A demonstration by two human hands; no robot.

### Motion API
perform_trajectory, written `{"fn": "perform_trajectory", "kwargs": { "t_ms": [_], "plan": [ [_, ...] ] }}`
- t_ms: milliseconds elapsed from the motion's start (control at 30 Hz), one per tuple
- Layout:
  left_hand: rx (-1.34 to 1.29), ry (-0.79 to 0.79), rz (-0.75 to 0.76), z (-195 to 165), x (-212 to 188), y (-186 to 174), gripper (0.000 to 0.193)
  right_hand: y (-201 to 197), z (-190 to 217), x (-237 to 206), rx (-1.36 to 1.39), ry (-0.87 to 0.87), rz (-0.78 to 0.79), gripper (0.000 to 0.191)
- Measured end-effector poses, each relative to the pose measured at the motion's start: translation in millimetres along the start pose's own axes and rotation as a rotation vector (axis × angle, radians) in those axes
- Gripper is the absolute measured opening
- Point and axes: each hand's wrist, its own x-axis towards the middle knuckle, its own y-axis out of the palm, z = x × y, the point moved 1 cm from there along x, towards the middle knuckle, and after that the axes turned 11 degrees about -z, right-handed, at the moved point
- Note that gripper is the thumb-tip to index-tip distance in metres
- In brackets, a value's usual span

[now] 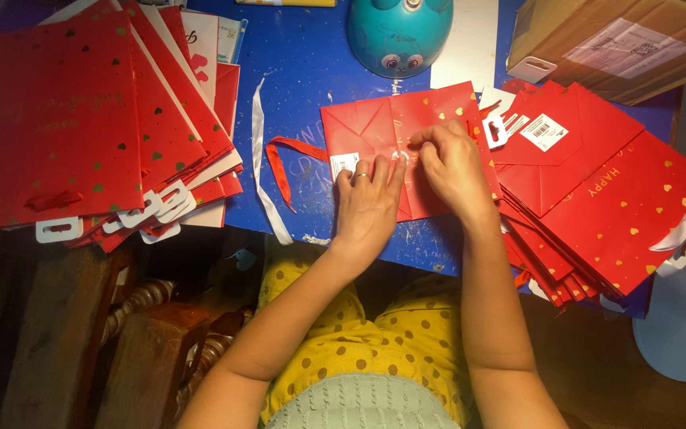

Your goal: The person assembles red gift bags by folding the flat paper, inserting white plastic handles, and securing them with small adhesive stickers. The person works on a blue table, handling multiple bags one at a time and stacking the finished bags.

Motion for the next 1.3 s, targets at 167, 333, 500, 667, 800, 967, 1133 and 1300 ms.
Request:
{"fn": "perform_trajectory", "kwargs": {
  "t_ms": [167,333,500,667,800,967,1133,1300],
  "plan": [
    [0.055,-0.061,0.062,-3.5,13.0,12.1,0.050,-12.0,9.4,-16.7,-0.082,-0.046,-0.204,0.016],
    [0.045,-0.062,0.009,-6.6,10.9,9.1,0.048,-34.2,-2.8,-21.0,-0.426,-0.241,-0.439,0.020],
    [0.128,-0.021,0.059,-7.8,3.7,5.6,0.054,-40.4,-18.6,-19.8,-0.584,-0.189,-0.352,0.035],
    [0.081,-0.048,0.015,-11.0,-6.2,8.8,0.055,-33.7,-11.2,-24.8,-0.426,-0.144,-0.286,0.034],
    [-0.034,-0.045,-0.044,-5.8,-15.5,10.2,0.053,-28.8,6.6,-26.3,-0.290,-0.170,-0.278,0.032],
    [-0.176,-0.067,-0.078,-0.6,-18.4,8.7,0.050,-38.3,28.5,-30.9,-0.148,-0.131,-0.322,0.027],
    [-0.265,-0.089,-0.105,1.2,-16.6,1.2,0.045,-43.7,47.3,-41.4,-0.022,-0.201,-0.342,0.029],
    [-0.406,-0.126,-0.187,7.4,-11.0,-12.1,0.038,-48.5,52.4,-62.2,0.008,-0.210,-0.416,0.027]
  ]
}}
